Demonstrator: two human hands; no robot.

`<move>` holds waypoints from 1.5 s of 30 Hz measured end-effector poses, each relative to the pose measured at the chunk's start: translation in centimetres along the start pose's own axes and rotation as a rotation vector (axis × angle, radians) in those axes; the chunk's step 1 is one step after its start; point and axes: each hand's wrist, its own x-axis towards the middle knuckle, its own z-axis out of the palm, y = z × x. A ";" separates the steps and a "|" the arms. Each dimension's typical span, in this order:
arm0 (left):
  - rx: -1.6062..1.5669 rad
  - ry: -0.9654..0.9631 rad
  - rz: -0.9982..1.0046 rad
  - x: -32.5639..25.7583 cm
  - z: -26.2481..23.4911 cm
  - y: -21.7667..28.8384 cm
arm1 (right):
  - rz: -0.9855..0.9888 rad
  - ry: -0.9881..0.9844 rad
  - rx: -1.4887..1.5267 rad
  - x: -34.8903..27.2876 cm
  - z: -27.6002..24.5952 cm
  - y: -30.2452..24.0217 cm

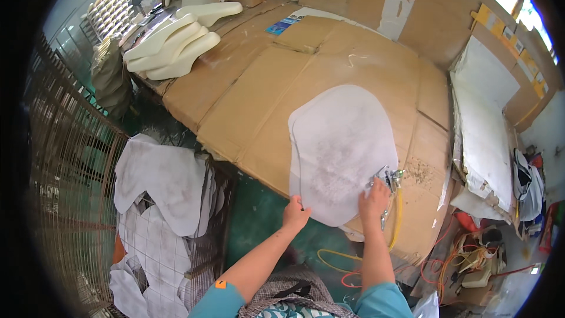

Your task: Applying adhesive spray to foam shoe components and organizing them into a bin.

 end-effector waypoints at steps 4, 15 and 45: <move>0.267 -0.034 -0.002 1.0 1.4 0.6 | 0.187 -0.133 -0.080 -1.6 -1.3 5.5; 0.146 0.194 0.201 1.2 -2.9 -1.0 | 0.275 -0.065 -0.190 -2.2 -4.3 9.1; -1.015 0.680 -0.288 -29.4 -48.6 -30.1 | 0.508 -1.273 1.380 -15.9 4.9 -41.3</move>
